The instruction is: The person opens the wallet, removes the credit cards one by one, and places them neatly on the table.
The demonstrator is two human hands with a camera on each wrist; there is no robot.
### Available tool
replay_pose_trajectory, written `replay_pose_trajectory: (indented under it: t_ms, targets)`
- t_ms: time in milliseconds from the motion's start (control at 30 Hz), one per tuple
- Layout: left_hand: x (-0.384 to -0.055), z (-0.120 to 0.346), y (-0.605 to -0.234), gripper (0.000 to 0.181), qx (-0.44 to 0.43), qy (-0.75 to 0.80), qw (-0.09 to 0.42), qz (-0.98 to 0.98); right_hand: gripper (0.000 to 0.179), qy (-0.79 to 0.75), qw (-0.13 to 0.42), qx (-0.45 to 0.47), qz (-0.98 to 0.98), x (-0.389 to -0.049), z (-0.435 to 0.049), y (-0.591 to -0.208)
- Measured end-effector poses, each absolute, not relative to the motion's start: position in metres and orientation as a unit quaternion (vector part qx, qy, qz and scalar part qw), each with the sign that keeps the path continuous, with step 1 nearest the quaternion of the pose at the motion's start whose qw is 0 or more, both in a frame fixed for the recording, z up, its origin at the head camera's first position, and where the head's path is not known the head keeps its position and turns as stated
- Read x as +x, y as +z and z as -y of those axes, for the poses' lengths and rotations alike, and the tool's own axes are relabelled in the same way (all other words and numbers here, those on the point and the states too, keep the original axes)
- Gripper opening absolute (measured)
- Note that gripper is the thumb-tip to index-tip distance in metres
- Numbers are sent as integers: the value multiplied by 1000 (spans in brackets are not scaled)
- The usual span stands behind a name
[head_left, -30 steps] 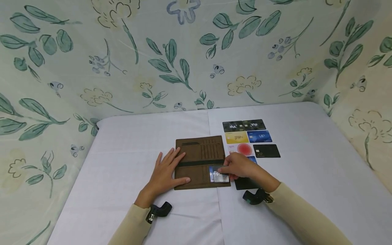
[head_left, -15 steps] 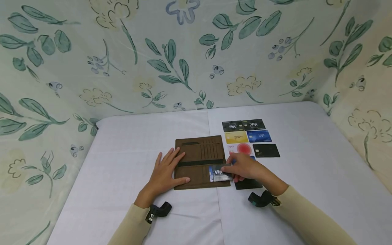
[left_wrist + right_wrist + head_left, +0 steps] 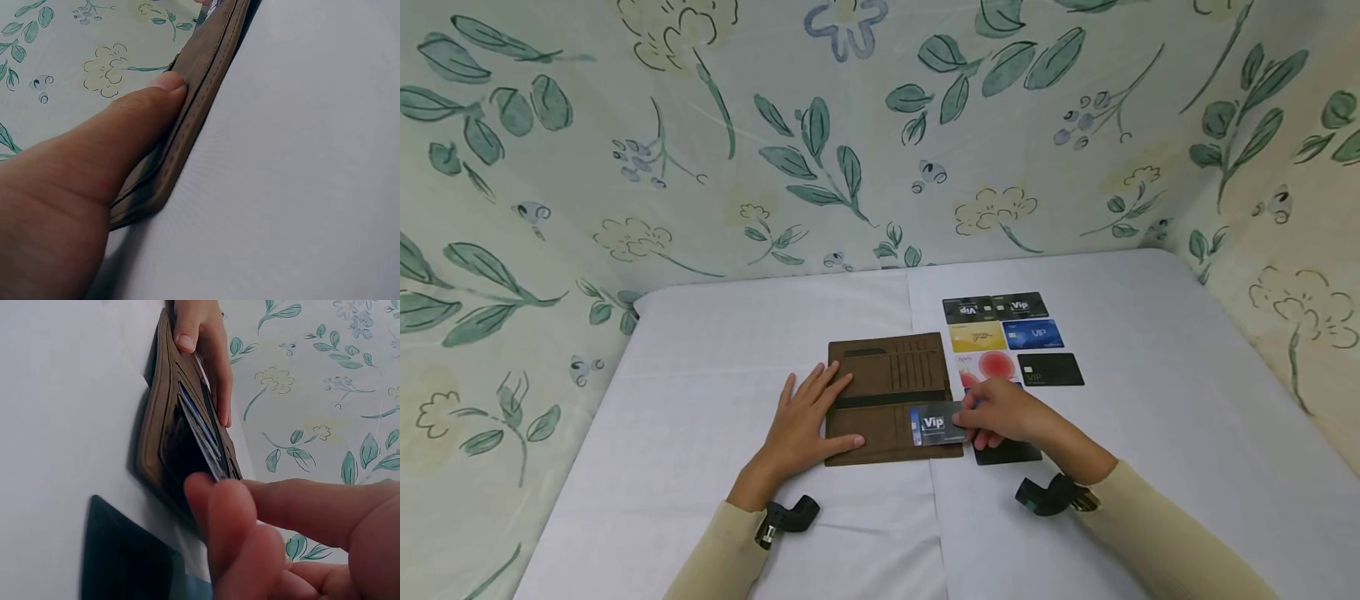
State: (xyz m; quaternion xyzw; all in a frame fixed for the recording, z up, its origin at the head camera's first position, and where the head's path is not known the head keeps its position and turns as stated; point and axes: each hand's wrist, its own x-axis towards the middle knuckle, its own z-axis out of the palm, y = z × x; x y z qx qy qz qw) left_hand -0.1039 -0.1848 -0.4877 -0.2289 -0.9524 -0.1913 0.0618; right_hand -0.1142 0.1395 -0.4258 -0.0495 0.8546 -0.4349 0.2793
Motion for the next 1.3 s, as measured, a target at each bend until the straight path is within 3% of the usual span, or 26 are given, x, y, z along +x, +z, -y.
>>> replay_pose_trajectory:
  t_ms: [933, 1300]
  targets:
    - [-103, 189, -487, 95, -232, -194, 70, 950, 20, -498, 250, -73, -827, -108, -150, -423]
    - [-103, 186, -490, 94, -240, -201, 78, 947, 26, -503, 198, -26, -841, -105, -179, -411]
